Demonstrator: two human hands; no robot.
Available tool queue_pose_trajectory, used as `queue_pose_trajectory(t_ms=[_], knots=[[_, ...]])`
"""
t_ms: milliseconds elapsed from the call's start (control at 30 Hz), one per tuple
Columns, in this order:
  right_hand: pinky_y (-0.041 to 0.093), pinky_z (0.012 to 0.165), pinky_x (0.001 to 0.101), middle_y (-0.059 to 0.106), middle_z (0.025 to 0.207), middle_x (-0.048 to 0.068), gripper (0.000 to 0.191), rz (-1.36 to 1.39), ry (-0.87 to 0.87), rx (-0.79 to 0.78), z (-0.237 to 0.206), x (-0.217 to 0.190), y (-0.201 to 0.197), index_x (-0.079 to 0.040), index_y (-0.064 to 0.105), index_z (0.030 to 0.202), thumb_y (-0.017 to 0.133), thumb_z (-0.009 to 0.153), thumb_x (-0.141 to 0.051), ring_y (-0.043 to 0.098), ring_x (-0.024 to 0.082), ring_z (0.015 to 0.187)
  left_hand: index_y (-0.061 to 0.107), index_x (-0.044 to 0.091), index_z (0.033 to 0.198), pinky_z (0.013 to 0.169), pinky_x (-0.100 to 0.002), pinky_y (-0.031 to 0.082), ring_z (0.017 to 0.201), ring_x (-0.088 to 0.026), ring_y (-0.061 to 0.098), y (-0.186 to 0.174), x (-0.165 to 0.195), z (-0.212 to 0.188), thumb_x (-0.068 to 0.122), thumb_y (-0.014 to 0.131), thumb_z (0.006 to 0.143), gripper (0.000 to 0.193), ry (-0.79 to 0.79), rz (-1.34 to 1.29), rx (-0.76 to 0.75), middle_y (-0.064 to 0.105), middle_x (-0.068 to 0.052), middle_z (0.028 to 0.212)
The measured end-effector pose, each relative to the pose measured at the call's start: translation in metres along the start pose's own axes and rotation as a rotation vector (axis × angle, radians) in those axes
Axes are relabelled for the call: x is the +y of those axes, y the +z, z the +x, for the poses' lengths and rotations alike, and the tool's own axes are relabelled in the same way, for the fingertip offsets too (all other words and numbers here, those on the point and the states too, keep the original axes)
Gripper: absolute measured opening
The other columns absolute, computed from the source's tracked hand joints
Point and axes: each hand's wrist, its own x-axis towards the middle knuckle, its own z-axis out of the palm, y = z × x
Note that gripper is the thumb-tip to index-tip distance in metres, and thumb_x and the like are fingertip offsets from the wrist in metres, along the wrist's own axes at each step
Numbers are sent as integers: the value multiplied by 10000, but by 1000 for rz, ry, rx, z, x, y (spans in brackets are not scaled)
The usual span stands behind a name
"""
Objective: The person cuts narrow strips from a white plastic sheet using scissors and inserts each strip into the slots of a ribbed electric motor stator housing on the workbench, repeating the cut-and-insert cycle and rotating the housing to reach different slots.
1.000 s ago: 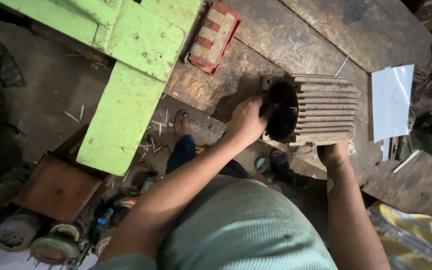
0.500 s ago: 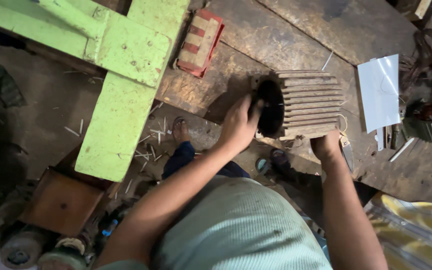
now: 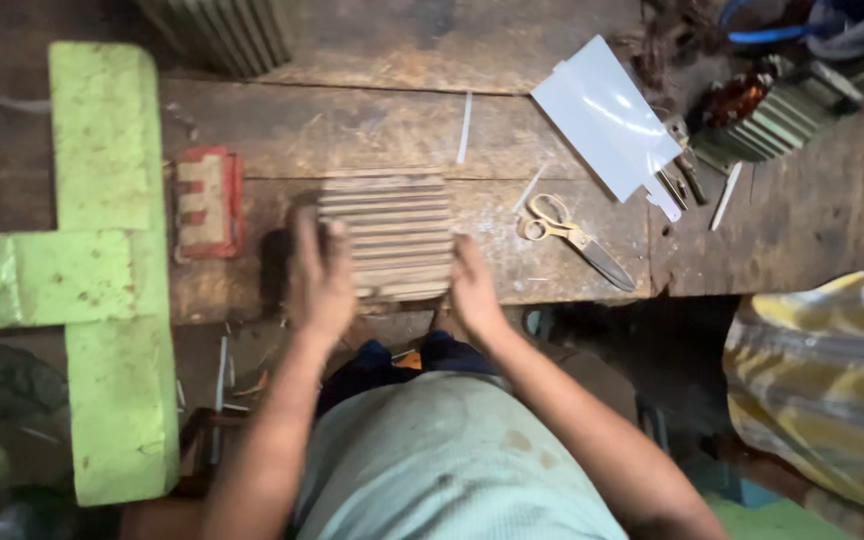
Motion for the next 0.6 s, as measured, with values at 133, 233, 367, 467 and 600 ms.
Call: queue_pose_trajectory(t_ms=[133, 233, 367, 467, 600], knots=[[439, 1088, 383, 604, 1292, 193, 448, 17, 0, -151, -6, -22, -8, -14, 558, 1373, 569, 929, -69, 584, 339, 1255, 445, 21, 1483, 1117, -523, 427, 1353, -401, 546, -16, -2, 24, 780, 335, 994, 910, 296, 54, 91, 559, -281, 1444], [472, 1040, 380, 614, 1223, 174, 395, 17, -83, -152, 0, -35, -16, -50, 623, 1321, 615, 927, -61, 604, 344, 1188, 455, 39, 1513, 1162, -508, 384, 1393, -383, 510, -17, -3, 31, 785, 300, 972, 935, 241, 143, 134, 531, -238, 1499], [496, 984, 360, 605, 1139, 155, 390, 99, -95, -167, 7, -29, -17, -91, 664, 1333, 594, 952, -53, 621, 314, 1109, 274, 65, 1619, 1164, -511, 156, 1506, -376, 210, -18, -8, 32, 774, 315, 962, 967, -1, 150, 113, 241, -210, 1643], [502, 945, 360, 568, 1061, 161, 410, 125, -27, -192, 7, -19, -15, -116, 669, 1354, 597, 955, -53, 617, 313, 1050, 392, 64, 1575, 1252, -427, 243, 1520, -309, 382, -18, -10, 32, 809, 331, 918, 995, 28, 64, 53, 436, -166, 1623], [508, 949, 367, 566, 1120, 159, 449, 136, -171, -201, 8, -14, -19, -126, 653, 1355, 583, 922, -33, 617, 316, 1074, 338, 50, 1584, 1206, -412, 222, 1492, -303, 338, -12, -8, 26, 771, 357, 932, 972, -29, 68, 185, 366, -176, 1621]])
